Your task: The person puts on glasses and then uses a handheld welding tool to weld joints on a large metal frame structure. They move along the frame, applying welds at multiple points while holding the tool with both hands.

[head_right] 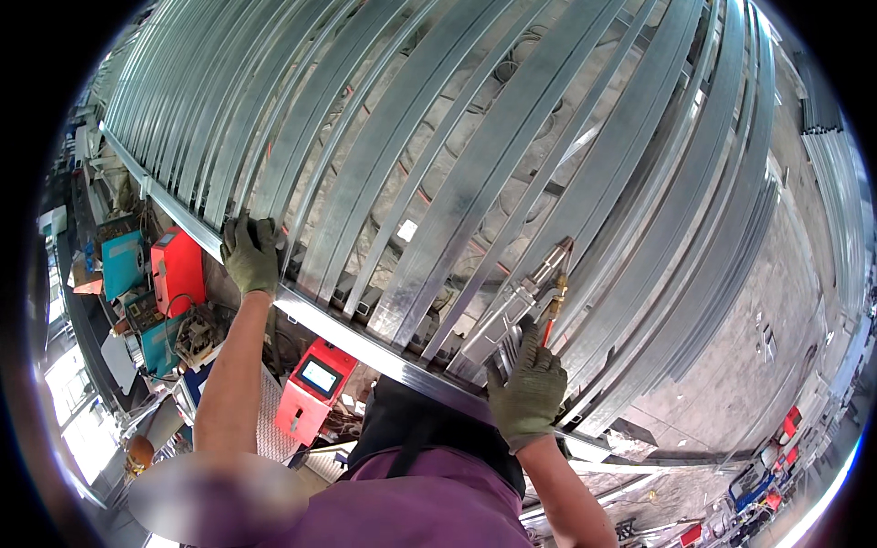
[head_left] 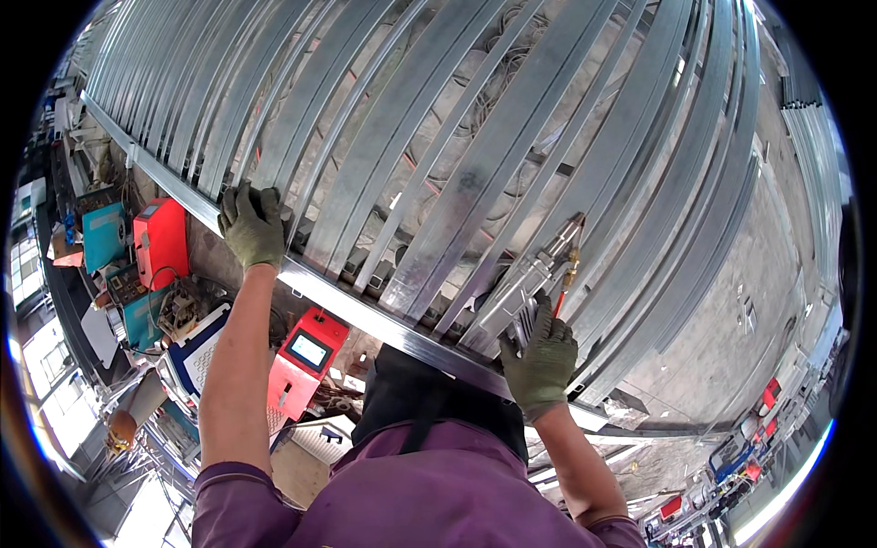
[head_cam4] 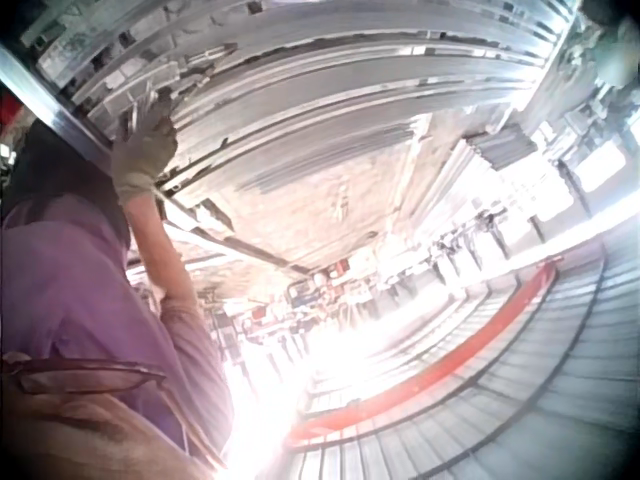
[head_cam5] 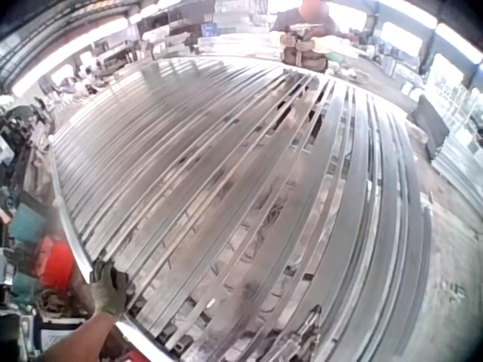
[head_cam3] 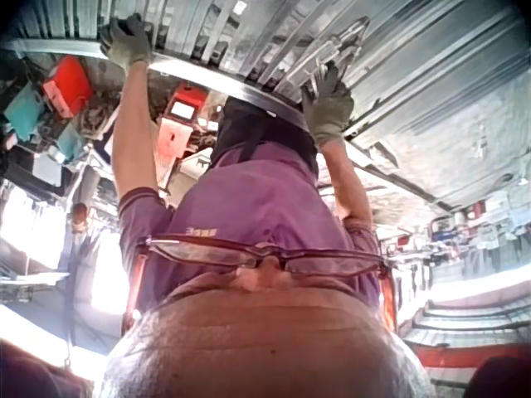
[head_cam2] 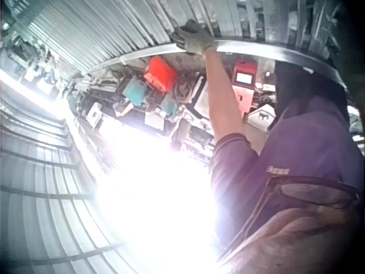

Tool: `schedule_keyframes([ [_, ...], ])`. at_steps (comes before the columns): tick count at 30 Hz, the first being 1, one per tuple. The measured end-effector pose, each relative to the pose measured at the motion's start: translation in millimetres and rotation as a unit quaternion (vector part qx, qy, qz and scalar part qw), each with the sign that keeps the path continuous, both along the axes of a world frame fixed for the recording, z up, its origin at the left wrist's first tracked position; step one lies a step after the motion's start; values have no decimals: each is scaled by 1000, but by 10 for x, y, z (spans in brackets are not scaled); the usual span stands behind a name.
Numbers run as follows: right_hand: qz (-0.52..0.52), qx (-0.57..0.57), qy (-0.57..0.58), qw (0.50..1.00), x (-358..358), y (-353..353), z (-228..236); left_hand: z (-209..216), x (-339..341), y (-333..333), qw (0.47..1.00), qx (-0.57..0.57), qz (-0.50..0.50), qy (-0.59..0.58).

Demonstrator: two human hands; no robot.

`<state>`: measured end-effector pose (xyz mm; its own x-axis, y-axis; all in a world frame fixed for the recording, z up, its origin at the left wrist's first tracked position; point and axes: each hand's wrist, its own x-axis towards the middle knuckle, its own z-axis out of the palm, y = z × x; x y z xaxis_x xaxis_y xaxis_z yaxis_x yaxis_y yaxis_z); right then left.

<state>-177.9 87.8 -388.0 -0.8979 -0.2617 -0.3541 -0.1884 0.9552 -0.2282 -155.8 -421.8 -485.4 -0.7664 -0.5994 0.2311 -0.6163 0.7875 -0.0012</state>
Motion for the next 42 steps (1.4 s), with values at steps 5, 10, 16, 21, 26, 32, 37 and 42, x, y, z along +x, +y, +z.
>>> schedule_keyframes([
  [5, 52, -35, 23, 998, -104, 154, -54, 23, -70, 38, 1000, 9, 7, -17],
  [10, -81, -276, -104, 952, -282, 510, 442, 71, -53, 67, 999, 17, 29, -33],
  [16, -111, -306, -77, 942, -87, 1354, 748, 46, -45, 41, 1000, 2, 16, -18],
  [21, -282, -405, -9, 870, -52, 1085, 896, 51, -49, 59, 1000, -3, 15, -13],
  [26, -324, -486, -110, 804, -439, 794, 990, 112, -85, 105, 999, -28, -5, 28],
  [32, -179, -372, -353, 840, -1112, 65, 1471, 199, -133, 154, 999, -17, 19, 22],
  [37, 34, -356, -504, 787, -1240, -781, 1048, 227, -111, 137, 998, 38, 41, 15],
  [42, 6, -329, -488, 809, -913, -913, 536, 274, -157, 142, 999, 8, 24, 48],
])
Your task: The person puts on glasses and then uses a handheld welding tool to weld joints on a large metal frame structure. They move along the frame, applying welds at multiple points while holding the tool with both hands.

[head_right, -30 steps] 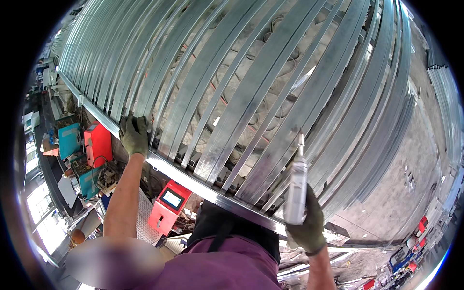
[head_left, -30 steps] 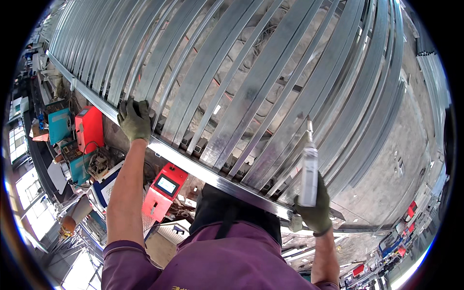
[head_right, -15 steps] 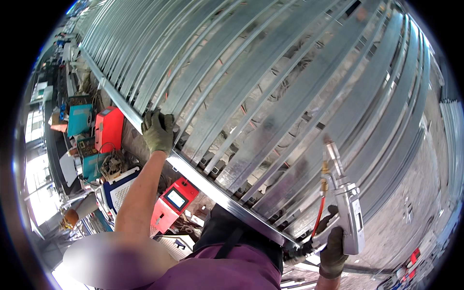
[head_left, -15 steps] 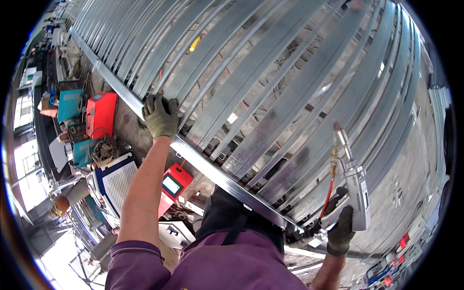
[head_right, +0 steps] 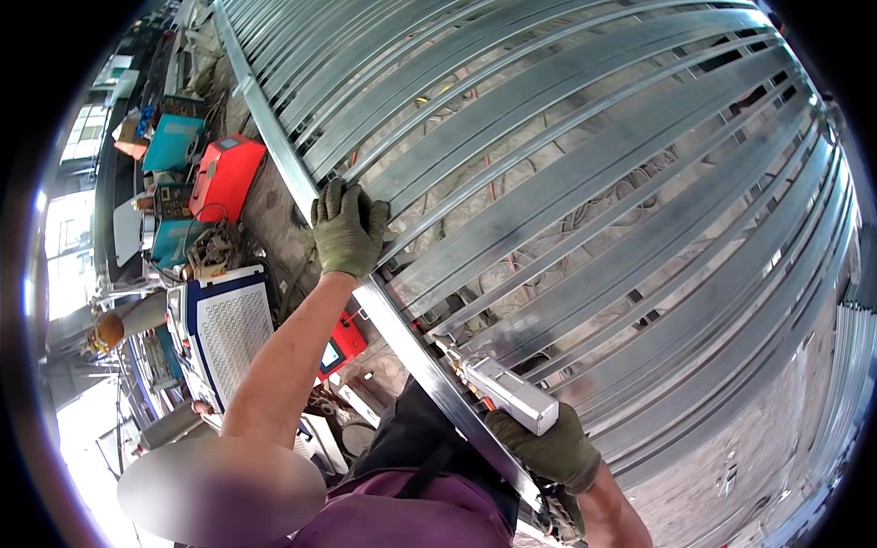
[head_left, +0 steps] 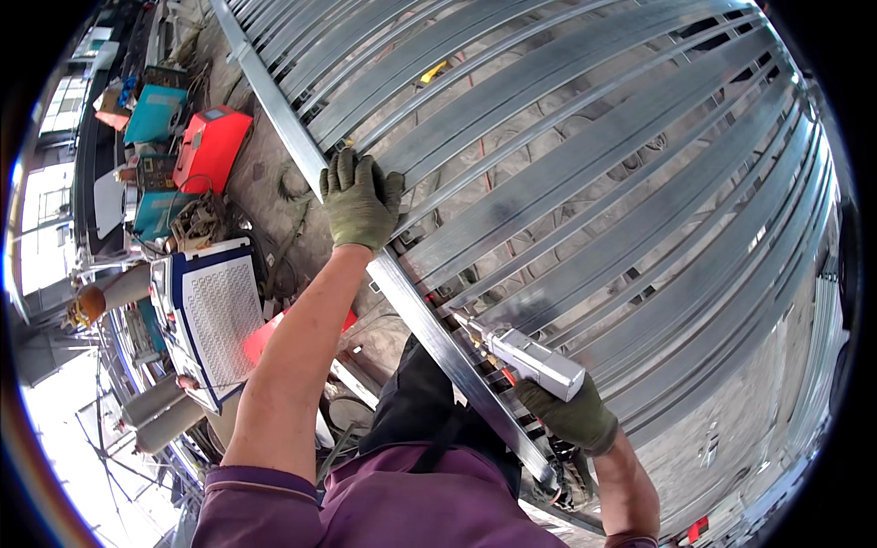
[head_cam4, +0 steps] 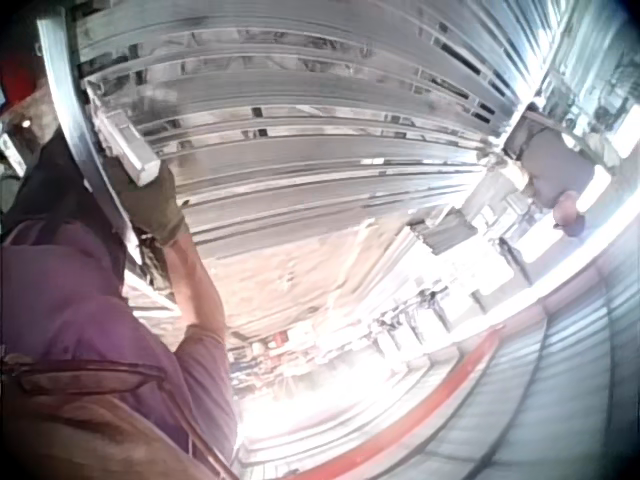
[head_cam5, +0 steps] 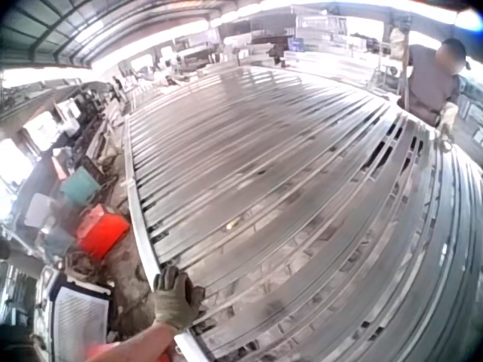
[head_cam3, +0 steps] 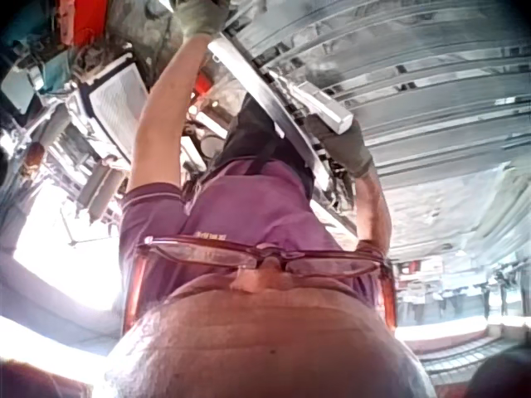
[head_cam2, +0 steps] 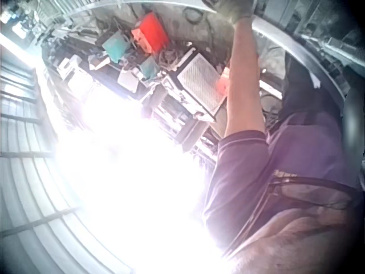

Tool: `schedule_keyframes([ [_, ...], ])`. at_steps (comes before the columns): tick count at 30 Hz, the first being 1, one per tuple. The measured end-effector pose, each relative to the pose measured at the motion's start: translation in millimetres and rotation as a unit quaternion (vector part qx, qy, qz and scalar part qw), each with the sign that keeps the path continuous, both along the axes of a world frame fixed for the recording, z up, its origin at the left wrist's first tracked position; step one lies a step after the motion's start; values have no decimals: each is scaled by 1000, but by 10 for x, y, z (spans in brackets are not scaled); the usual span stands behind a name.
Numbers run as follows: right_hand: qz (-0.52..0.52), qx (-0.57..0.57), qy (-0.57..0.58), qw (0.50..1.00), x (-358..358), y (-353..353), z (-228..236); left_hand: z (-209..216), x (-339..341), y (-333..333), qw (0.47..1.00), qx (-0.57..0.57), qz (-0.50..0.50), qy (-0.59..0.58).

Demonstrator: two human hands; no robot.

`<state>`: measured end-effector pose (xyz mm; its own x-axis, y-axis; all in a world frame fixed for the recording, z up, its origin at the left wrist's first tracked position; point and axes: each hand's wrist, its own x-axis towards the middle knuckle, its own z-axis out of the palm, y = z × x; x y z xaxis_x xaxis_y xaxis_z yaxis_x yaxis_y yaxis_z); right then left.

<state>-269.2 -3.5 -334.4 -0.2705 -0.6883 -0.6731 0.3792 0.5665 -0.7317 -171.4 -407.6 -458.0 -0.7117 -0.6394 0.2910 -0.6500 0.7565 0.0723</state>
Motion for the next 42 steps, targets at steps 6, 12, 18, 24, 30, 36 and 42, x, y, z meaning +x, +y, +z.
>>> schedule_keyframes([
  [6, 4, -33, 7, 999, 38, -10, -101, -20, 19, -12, 1000, 0, 4, 2],
  [12, 16, -20, -23, 999, 53, -49, -163, 9, 9, 4, 1000, 5, 14, -7],
  [18, 19, -48, 3, 999, 75, -55, -228, -2, 17, -2, 1000, 8, 12, 2],
  [24, 33, -30, 3, 999, 78, -62, -213, 17, 16, -8, 997, 67, 28, -28],
  [30, 62, -23, 29, 997, 63, -76, -181, -18, 27, -8, 998, 53, 29, -27],
  [36, 56, -37, 36, 997, 79, -92, -158, -19, 23, -12, 998, 50, 29, -27],
  [42, 75, -39, 64, 994, 68, -85, -127, -1, 14, -2, 1000, 12, 10, 6],
])
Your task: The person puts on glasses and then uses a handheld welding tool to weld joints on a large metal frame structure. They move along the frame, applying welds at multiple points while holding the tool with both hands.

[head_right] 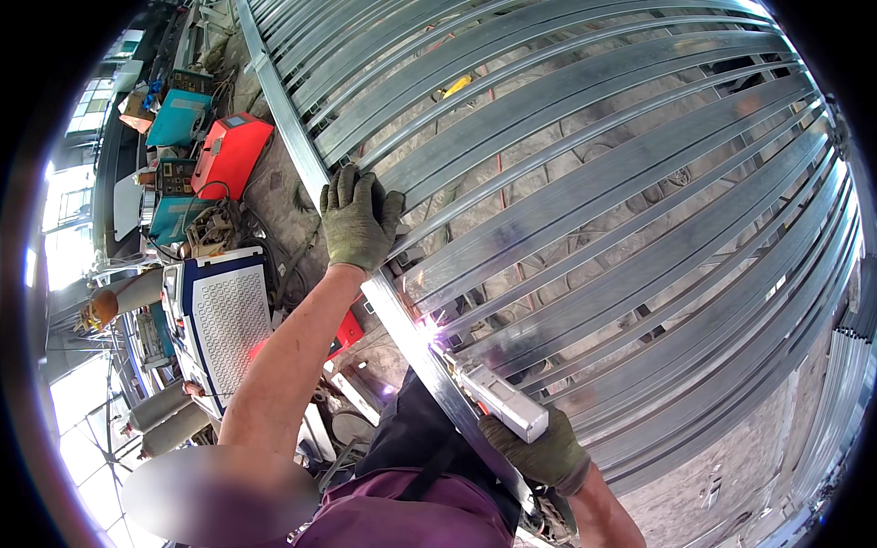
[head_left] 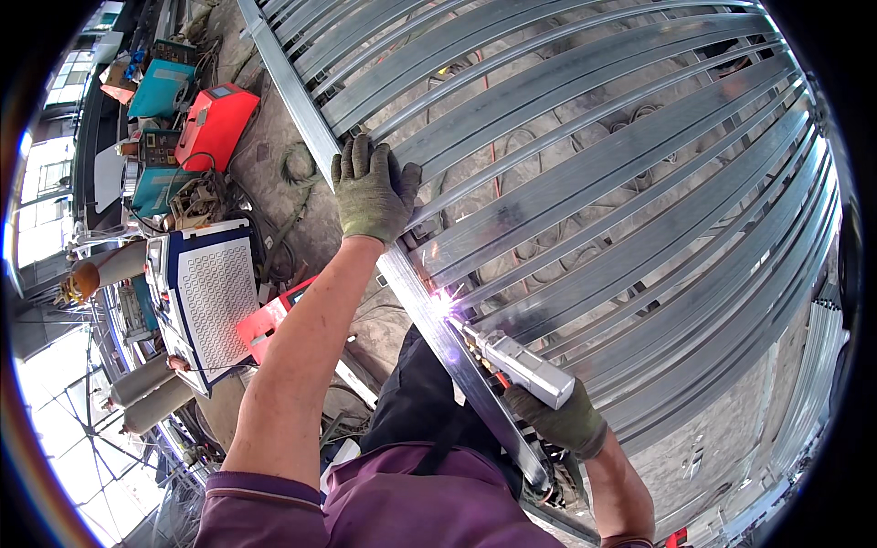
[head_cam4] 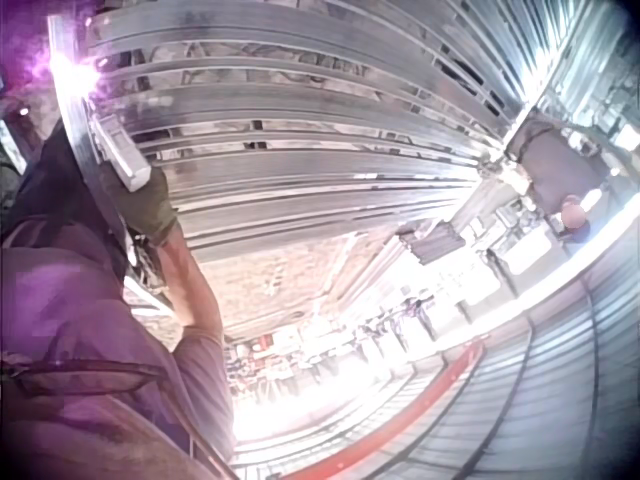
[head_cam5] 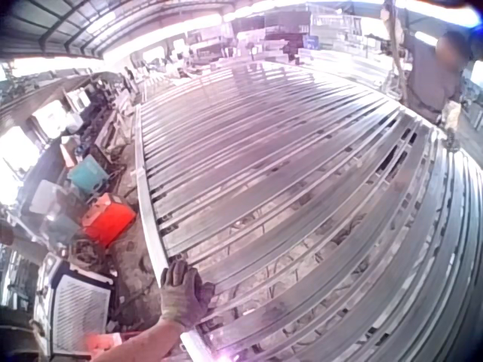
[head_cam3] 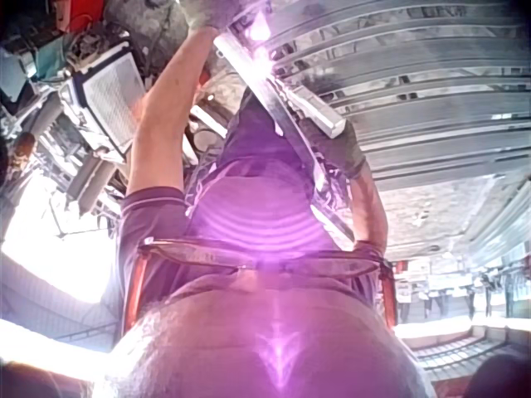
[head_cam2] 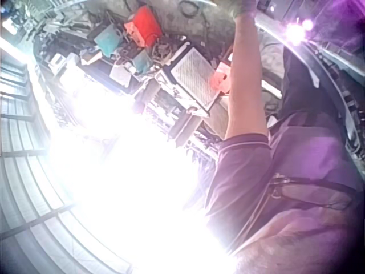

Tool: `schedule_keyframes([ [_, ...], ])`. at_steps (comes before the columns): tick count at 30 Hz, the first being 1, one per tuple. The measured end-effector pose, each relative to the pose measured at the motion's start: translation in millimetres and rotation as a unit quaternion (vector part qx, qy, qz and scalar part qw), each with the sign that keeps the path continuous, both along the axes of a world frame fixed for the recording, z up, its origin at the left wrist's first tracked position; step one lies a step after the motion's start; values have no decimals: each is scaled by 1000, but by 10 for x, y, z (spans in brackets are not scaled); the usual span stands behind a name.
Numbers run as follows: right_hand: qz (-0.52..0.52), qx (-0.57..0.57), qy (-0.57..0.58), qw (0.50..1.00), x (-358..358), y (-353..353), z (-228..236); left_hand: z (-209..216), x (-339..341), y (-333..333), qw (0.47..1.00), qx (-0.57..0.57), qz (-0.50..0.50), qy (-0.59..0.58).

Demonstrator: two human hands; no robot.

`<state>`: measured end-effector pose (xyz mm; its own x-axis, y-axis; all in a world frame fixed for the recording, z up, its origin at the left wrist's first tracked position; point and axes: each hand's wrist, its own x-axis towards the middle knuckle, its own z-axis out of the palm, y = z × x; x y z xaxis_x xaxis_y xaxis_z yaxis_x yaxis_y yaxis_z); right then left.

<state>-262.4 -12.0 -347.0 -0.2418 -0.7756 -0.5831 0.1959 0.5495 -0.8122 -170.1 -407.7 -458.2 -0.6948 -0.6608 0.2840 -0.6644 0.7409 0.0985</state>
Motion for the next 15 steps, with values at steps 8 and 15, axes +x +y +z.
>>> schedule_keyframes([
  [8, 16, -15, 22, 1000, 15, 35, -40, -59, 32, -27, 999, 30, 9, -22],
  [15, 22, 2, 18, 1000, 53, 85, -61, -45, 19, -15, 999, 26, 11, -23],
])
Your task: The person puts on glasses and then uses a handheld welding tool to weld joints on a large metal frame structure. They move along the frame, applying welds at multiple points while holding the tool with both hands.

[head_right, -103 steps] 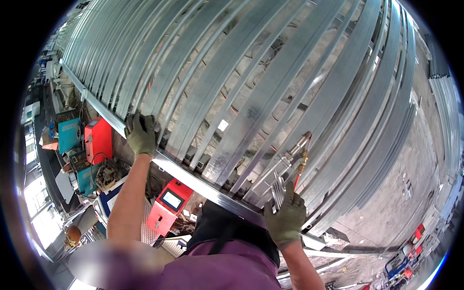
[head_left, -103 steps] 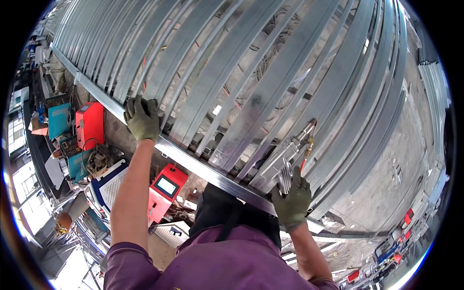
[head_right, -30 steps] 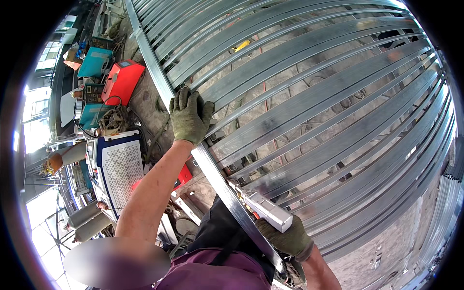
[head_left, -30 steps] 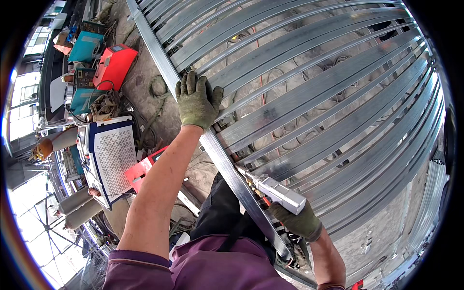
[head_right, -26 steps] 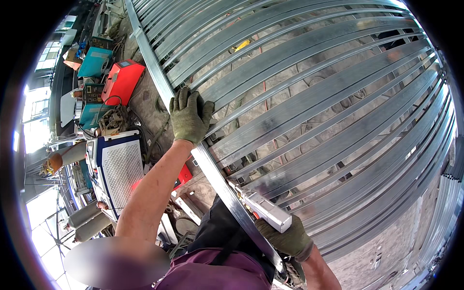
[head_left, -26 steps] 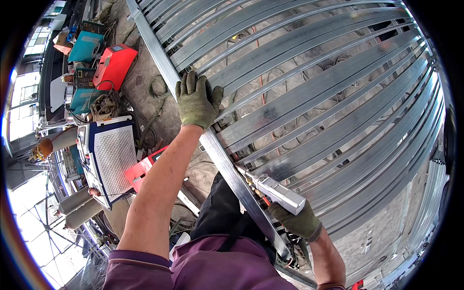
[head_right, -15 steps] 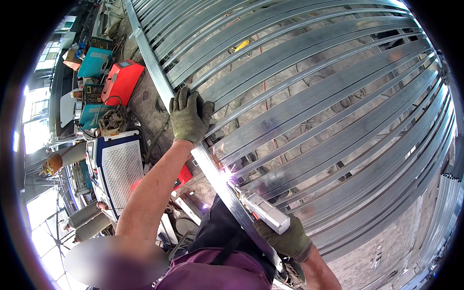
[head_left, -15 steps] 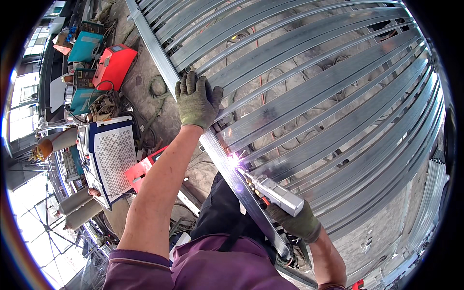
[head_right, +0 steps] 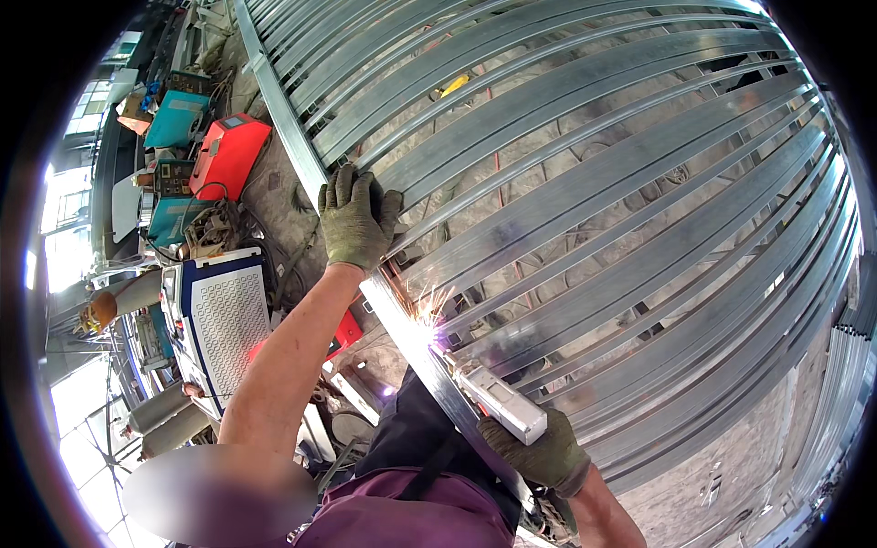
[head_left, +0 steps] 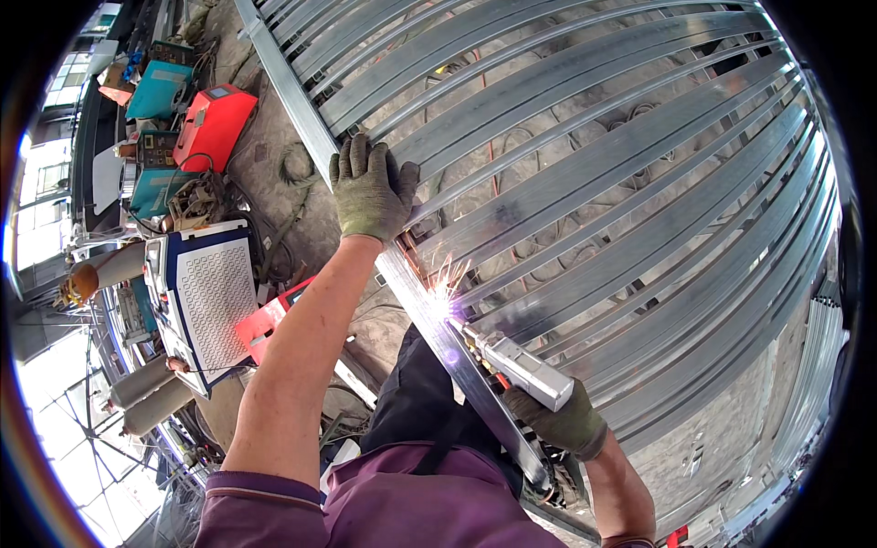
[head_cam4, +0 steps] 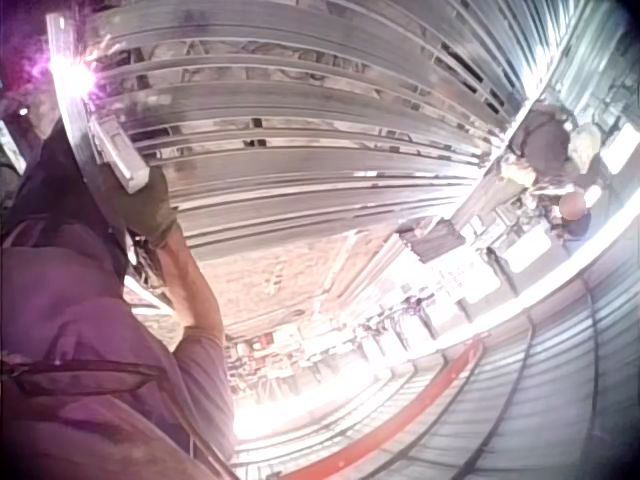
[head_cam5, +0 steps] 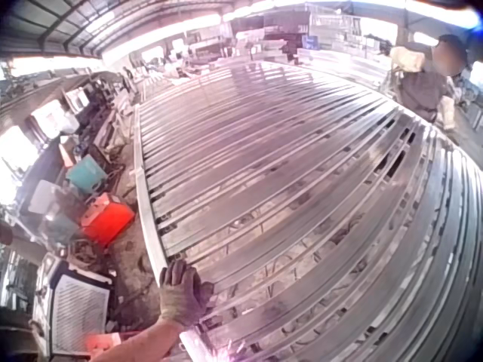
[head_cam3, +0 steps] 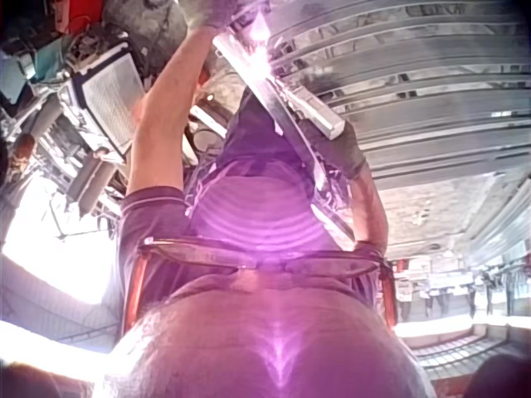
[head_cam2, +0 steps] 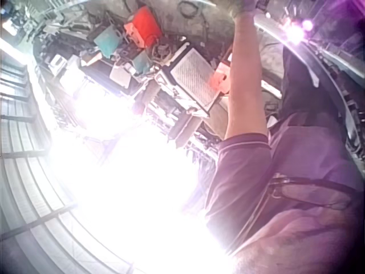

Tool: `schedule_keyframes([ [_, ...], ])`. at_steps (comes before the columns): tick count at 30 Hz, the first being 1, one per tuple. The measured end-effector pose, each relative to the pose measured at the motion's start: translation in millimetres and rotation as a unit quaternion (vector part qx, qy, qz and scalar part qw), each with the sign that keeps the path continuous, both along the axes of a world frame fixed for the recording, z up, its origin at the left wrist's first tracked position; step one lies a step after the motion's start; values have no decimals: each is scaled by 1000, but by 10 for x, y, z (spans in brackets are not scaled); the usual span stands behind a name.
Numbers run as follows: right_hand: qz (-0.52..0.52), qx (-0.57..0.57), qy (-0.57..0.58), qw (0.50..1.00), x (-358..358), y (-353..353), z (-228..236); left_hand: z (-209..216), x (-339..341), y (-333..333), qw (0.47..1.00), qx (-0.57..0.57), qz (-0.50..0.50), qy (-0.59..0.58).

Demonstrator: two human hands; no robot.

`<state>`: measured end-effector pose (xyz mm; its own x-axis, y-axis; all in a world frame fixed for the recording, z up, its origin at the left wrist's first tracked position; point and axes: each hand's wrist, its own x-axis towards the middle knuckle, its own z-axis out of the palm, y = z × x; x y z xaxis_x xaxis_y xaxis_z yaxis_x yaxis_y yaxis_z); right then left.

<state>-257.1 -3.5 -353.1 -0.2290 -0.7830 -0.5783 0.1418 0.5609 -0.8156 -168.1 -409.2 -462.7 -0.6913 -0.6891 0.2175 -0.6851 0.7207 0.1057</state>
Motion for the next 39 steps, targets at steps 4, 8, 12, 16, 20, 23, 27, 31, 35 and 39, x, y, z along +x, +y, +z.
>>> schedule_keyframes([
  [4, 10, -6, 20, 1000, -16, -36, 47, 30, -12, -5, 1000, 3, -6, 8],
  [8, 3, 0, 12, 1000, -8, -36, 62, 30, -5, 2, 1000, -7, -10, 13],
  [12, -7, -8, 17, 1000, 25, 7, 22, 39, -17, 4, 1000, 13, 5, -2],
  [16, -13, -11, 13, 1000, 35, 10, 36, 40, -24, 2, 999, -36, -20, 29],
  [20, -12, 2, 19, 1000, 30, 1, 71, 24, -27, 2, 999, -37, -14, 29],
  [23, -21, -10, 23, 999, 45, 21, 65, 24, -18, -12, 1000, -1, 1, 1],
  [27, -17, -6, 23, 1000, 38, 40, 69, 13, -5, -20, 1000, 14, 6, -7],
  [31, -31, -17, 30, 999, 69, 66, 70, 19, -17, -16, 999, -25, -12, 18],
  [35, -41, 26, 5, 999, 102, 150, 165, 20, -25, -4, 1000, -21, -4, 9],
  [39, -51, -13, 27, 998, 67, 219, 281, 29, -4, -15, 1000, -23, -5, 13],
])
